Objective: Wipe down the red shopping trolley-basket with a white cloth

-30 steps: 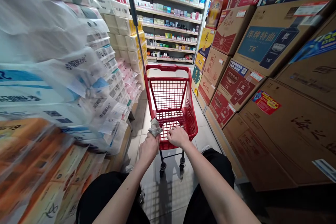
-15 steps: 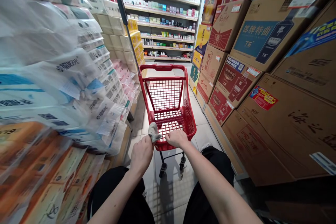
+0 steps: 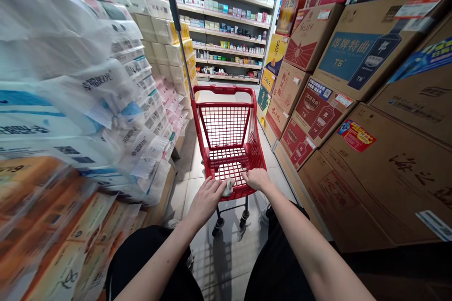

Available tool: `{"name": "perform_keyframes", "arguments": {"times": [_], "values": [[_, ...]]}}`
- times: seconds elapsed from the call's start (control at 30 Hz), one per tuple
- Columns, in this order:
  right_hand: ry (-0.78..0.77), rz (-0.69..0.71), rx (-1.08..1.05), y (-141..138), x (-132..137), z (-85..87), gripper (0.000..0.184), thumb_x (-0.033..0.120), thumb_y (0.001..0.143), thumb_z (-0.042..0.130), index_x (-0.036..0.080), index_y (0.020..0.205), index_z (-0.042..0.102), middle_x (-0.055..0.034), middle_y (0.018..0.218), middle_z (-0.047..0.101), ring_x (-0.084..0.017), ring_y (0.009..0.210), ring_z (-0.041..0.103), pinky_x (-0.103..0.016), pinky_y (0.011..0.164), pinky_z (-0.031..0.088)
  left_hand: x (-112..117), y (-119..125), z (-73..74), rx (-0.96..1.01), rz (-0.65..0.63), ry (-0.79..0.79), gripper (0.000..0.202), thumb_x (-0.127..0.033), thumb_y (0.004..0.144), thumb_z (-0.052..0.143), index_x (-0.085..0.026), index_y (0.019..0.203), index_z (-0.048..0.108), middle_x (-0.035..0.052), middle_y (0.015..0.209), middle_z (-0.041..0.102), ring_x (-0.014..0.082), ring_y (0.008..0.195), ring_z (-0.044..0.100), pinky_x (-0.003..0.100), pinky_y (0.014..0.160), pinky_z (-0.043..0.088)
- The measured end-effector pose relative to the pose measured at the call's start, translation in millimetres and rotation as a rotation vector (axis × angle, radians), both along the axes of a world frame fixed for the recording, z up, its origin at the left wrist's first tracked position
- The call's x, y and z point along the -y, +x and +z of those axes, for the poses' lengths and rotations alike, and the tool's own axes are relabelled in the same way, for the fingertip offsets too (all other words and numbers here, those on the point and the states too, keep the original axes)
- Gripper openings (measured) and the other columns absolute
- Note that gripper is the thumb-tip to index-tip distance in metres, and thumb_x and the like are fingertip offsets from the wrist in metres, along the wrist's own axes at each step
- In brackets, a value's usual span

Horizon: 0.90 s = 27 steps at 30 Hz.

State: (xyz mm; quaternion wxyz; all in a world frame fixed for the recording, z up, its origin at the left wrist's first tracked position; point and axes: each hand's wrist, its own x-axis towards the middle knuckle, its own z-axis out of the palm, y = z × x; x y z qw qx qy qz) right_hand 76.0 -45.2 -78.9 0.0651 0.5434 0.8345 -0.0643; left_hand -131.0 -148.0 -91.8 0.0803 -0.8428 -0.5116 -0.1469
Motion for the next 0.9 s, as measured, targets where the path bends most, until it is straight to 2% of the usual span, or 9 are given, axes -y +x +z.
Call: {"name": "perform_keyframes", "arguments": {"times": [0.1,0.2,0.27,0.33,0.47,0.6,0.67,0.8,0.9], "values": [[0.005,0.004,-0.007,-5.2,1.3,-0.9,0.062,0.045,0.096,0.018,0.016,0.089,0.072,-0.0113,0.095,0.07,-0.021,0.093,0.064,-0.029,0.079,0.042,14.1,8.8,-9.1,0.034,-0.023,0.037,0.055,-0.01,0.088,0.034,-0.022,0.141,0.03,0.0097,0.135,0.047,0.0212,0.123,0.043,0.043,0.108,0.03],[0.012,0.011,-0.013,-7.8,2.4,-1.3,0.062,0.044,0.097,0.017,0.016,0.089,0.072,-0.0109,0.095,0.07,-0.021,0.093,0.064,-0.029,0.079,0.042,18.5,21.4,-17.5,0.044,-0.012,0.062,0.053,-0.02,0.09,0.037,-0.018,0.142,0.029,0.0124,0.143,0.038,0.0246,0.131,0.034,0.043,0.108,0.03],[0.009,0.009,-0.017,-8.4,3.4,-1.0,0.062,0.044,0.097,0.017,0.016,0.09,0.072,-0.0109,0.095,0.07,-0.021,0.093,0.064,-0.029,0.08,0.042,14.4,26.5,-18.0,0.045,0.018,0.047,0.051,-0.027,0.091,0.039,-0.017,0.14,0.033,0.0137,0.138,0.043,0.0255,0.127,0.039,0.043,0.105,0.032],[0.008,0.006,-0.028,-8.5,4.4,-0.8,0.063,0.045,0.097,0.017,0.016,0.089,0.072,-0.0112,0.094,0.071,-0.021,0.092,0.064,-0.028,0.08,0.042,7.5,25.2,-14.8,0.02,0.044,0.011,0.044,-0.025,0.091,0.037,-0.019,0.134,0.041,0.0126,0.125,0.053,0.024,0.115,0.049,0.041,0.099,0.037],[0.022,0.017,-0.045,-7.6,5.5,-1.6,0.065,0.046,0.096,0.017,0.015,0.085,0.072,-0.0117,0.09,0.071,-0.02,0.089,0.064,-0.028,0.079,0.042,-1.5,0.1,-7.0,-0.057,0.042,-0.003,0.038,-0.015,0.089,0.033,-0.022,0.121,0.052,0.0094,0.102,0.06,0.0209,0.099,0.055,0.041,0.099,0.036],[0.037,0.033,-0.05,-7.9,5.8,-2.3,0.065,0.046,0.096,0.016,0.016,0.083,0.072,-0.0107,0.087,0.071,-0.021,0.086,0.065,-0.029,0.077,0.042,1.3,-34.4,-2.2,-0.043,-0.017,0.05,0.042,-0.012,0.088,0.033,-0.025,0.124,0.05,0.0077,0.115,0.059,0.0194,0.115,0.05,0.046,0.111,0.021],[0.031,0.032,-0.054,-9.4,6.7,-1.8,0.065,0.045,0.097,0.016,0.017,0.082,0.072,-0.0104,0.087,0.071,-0.02,0.086,0.065,-0.028,0.076,0.042,4.8,-39.9,2.2,-0.032,-0.017,0.052,0.041,-0.012,0.088,0.034,-0.025,0.122,0.052,0.007,0.114,0.06,0.0192,0.118,0.049,0.047,0.112,0.017],[0.004,0.006,-0.062,-13.1,9.6,0.2,0.064,0.046,0.097,0.017,0.017,0.083,0.073,-0.0104,0.089,0.071,-0.02,0.088,0.064,-0.029,0.078,0.042,9.9,-15.3,8.6,-0.063,0.088,0.02,0.036,-0.013,0.088,0.034,-0.022,0.117,0.054,0.0068,0.094,0.061,0.0191,0.101,0.056,0.048,0.112,0.018],[0.014,-0.002,-0.068,-13.7,11.7,0.6,0.061,0.044,0.096,0.02,0.016,0.086,0.073,-0.0112,0.092,0.071,-0.021,0.091,0.064,-0.029,0.079,0.042,10.6,18.7,0.4,-0.099,0.104,0.02,0.039,-0.012,0.087,0.033,-0.019,0.123,0.049,0.0084,0.098,0.06,0.0204,0.1,0.055,0.047,0.111,0.021]]}}
